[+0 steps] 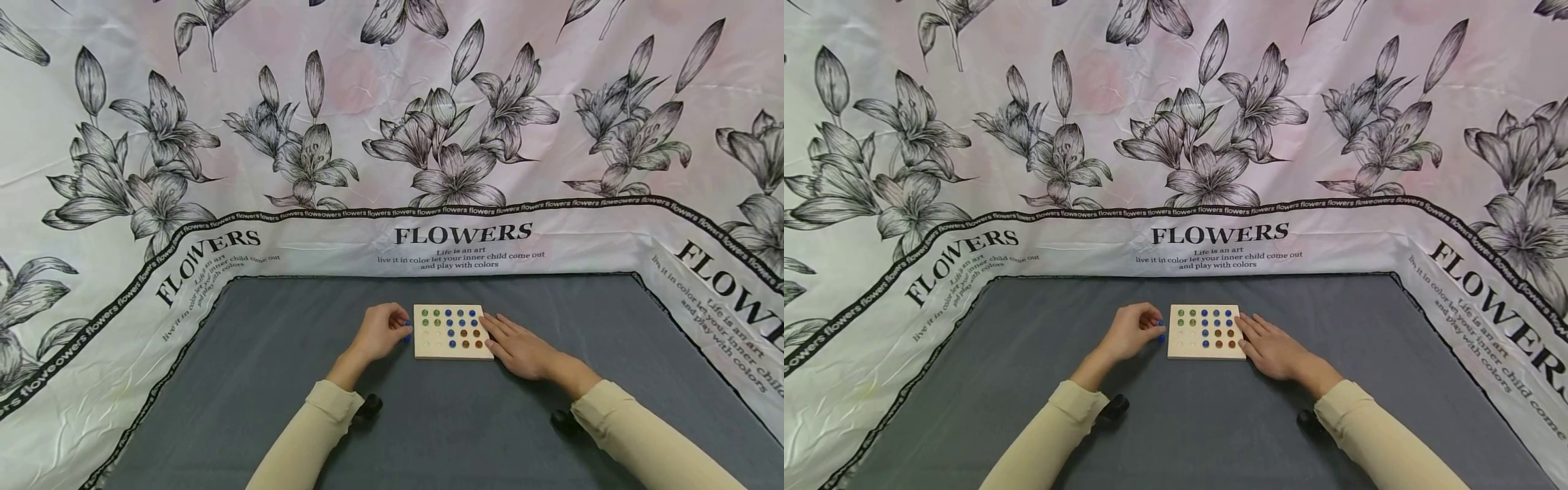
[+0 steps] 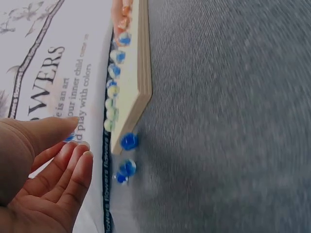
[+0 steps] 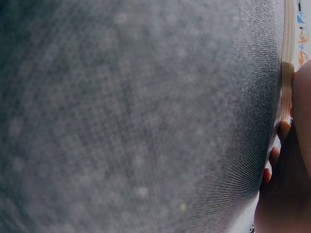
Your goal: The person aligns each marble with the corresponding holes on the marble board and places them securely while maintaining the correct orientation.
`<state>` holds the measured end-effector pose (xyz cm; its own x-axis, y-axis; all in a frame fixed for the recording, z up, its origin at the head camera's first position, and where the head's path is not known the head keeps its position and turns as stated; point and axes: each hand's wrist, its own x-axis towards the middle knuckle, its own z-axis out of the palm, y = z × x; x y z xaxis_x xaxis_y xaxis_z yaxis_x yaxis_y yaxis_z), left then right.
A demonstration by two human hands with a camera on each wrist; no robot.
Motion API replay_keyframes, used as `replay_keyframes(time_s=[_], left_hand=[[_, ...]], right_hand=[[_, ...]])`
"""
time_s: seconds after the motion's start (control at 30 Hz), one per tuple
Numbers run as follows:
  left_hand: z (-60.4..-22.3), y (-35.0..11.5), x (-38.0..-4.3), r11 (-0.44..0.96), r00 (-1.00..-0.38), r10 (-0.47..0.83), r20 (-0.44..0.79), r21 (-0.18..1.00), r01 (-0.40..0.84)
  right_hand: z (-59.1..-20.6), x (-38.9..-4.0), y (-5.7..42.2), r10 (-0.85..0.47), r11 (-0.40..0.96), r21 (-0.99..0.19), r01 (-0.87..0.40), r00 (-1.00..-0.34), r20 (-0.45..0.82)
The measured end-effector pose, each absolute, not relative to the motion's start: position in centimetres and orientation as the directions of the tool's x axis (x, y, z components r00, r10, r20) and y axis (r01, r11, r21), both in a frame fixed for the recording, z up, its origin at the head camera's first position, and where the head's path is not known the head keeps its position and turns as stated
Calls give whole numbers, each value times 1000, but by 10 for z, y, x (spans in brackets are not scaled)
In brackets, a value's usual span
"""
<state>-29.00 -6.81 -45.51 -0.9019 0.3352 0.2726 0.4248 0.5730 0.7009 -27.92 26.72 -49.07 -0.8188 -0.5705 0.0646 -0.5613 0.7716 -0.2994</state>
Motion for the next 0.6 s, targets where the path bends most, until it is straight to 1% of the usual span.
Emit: replay_keyframes(time_s=[0.23,0.43,0.6], left_hand=[[-453,-55,-289,552,-895,357,267,713,432],[-455,-47,-290,546,-891,366,267,714,438],[-459,-42,-292,548,-892,369,260,715,435]], right_hand=[[-491,-280,269,-578,766,-297,-570,-813,71],[-482,-276,264,-573,768,-296,-567,-816,75],[-476,-273,261,-562,781,-302,-547,-826,44]])
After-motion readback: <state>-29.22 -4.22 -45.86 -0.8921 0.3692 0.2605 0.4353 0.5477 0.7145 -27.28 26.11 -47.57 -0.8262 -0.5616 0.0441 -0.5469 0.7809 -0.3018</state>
